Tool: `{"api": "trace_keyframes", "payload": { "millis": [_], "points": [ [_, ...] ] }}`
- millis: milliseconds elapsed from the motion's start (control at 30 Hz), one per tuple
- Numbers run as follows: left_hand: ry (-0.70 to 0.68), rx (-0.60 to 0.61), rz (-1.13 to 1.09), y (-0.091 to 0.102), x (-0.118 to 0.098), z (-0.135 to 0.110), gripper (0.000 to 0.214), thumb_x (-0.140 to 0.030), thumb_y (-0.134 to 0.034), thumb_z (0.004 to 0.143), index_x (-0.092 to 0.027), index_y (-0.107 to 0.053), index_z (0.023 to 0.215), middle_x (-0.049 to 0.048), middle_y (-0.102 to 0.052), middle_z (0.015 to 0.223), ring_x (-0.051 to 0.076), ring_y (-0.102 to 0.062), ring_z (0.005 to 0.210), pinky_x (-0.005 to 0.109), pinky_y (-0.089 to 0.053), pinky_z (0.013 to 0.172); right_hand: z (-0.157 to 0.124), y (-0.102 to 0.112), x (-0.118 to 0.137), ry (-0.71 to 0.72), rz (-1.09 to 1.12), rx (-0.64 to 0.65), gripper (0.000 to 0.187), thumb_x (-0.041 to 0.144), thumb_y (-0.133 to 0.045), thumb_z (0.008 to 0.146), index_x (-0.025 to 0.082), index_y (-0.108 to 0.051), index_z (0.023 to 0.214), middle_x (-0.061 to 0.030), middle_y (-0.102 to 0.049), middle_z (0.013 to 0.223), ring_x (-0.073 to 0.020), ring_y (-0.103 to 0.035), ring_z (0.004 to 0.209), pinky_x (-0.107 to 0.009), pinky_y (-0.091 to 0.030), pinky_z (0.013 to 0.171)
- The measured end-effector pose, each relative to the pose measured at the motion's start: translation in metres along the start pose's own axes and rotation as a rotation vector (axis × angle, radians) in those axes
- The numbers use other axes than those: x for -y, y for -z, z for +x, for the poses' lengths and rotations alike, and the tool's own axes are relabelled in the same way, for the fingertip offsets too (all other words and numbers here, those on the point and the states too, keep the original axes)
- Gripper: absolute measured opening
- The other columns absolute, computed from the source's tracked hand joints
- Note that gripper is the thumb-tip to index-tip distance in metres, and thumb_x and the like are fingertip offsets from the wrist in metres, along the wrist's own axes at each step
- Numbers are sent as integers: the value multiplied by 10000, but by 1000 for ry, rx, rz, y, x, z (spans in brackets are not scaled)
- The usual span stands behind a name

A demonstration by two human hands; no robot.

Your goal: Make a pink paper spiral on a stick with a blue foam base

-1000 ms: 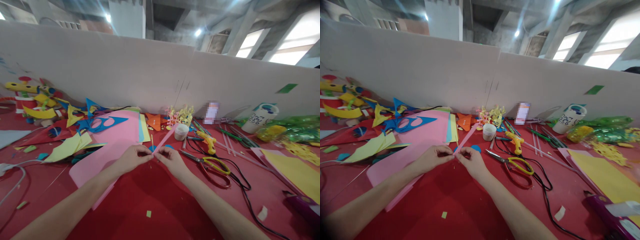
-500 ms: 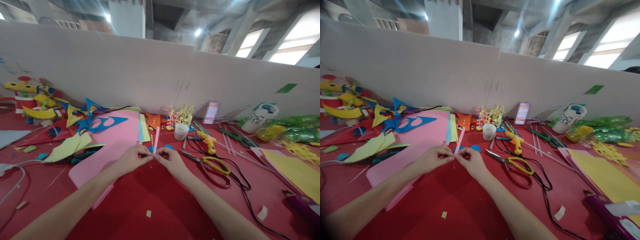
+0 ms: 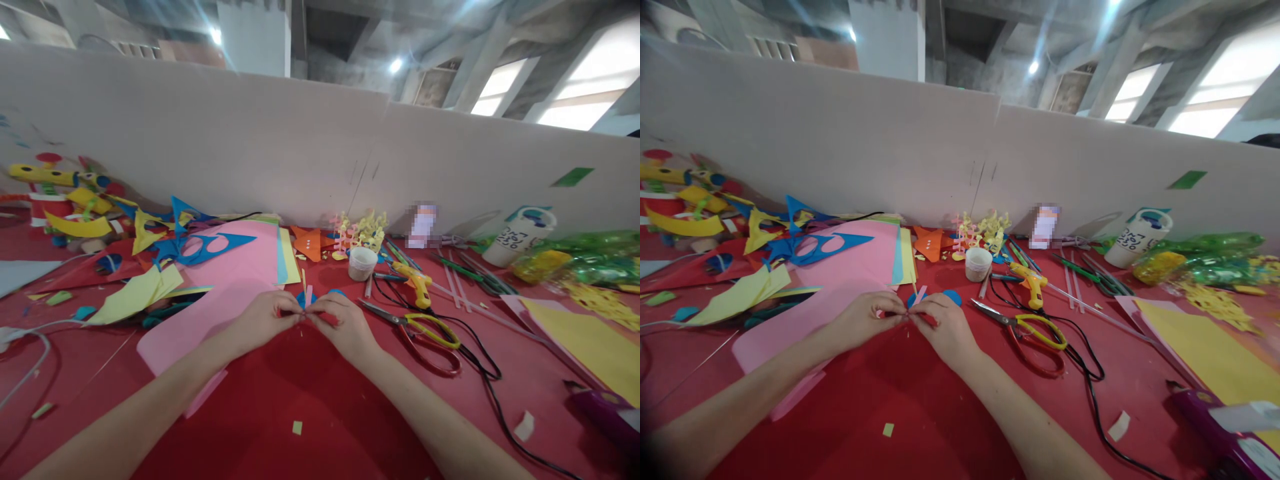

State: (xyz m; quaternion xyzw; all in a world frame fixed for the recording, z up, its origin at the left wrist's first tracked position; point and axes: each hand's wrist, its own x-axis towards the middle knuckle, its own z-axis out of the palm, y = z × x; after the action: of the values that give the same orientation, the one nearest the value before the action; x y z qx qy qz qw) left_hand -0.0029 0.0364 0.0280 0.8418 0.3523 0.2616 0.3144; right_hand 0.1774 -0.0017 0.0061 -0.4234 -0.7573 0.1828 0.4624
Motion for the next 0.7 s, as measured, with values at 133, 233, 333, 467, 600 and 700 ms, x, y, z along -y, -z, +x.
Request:
{"api": "trace_keyframes", "payload": {
  "millis": [133, 233, 333, 467, 600, 700],
  "points": [
    [8, 39, 60, 1, -4, 0, 134, -248, -565, 777, -193, -681, 740, 25, -681, 774, 149, -587, 731, 261, -440, 696, 1, 1, -1, -33, 4, 41, 139, 133, -581, 770, 229, -678, 800, -41, -653, 809, -174, -596, 780, -311, -471, 731],
    [8, 58, 65, 1, -5, 0, 140, -241, -551, 781, -192, -675, 740, 25, -683, 775, 149, -585, 726, 265, -440, 695, 2, 1, 0, -48, 19, 62, 147, 109, -579, 760, 219, -670, 791, -41, -653, 808, -172, -597, 781, -309, -469, 734],
    [14, 44, 46, 0, -4, 1, 140, -240, -552, 779, -188, -674, 733, 25, -679, 763, 147, -587, 718, 261, -442, 689, 2, 1, 1, -63, 27, 52, 134, 120, -580, 761, 218, -657, 812, -36, -650, 798, -168, -594, 767, -304, -472, 723],
    [21, 12, 20, -1, -2, 1, 120, -222, -557, 768, -196, -668, 731, 11, -679, 750, 140, -588, 712, 253, -446, 685, 1, 1, 2, -101, 45, 9, 87, 172, -586, 773, 222, -642, 818, -19, -642, 758, -158, -585, 713, -289, -475, 684],
    [20, -4, 37, -1, -2, 1, 120, -209, -554, 767, -199, -667, 731, 10, -684, 758, 139, -589, 717, 259, -446, 695, 1, 1, 2, -69, 30, 21, 97, 155, -586, 777, 223, -652, 796, -24, -657, 772, -163, -594, 743, -290, -473, 704],
    [10, 11, 51, -1, -2, 0, 129, -213, -548, 779, -196, -672, 744, 19, -684, 772, 141, -588, 726, 263, -443, 700, 2, 2, 1, -54, 24, 37, 127, 133, -579, 778, 225, -662, 804, -33, -669, 793, -170, -605, 768, -301, -475, 723]
  ]
}}
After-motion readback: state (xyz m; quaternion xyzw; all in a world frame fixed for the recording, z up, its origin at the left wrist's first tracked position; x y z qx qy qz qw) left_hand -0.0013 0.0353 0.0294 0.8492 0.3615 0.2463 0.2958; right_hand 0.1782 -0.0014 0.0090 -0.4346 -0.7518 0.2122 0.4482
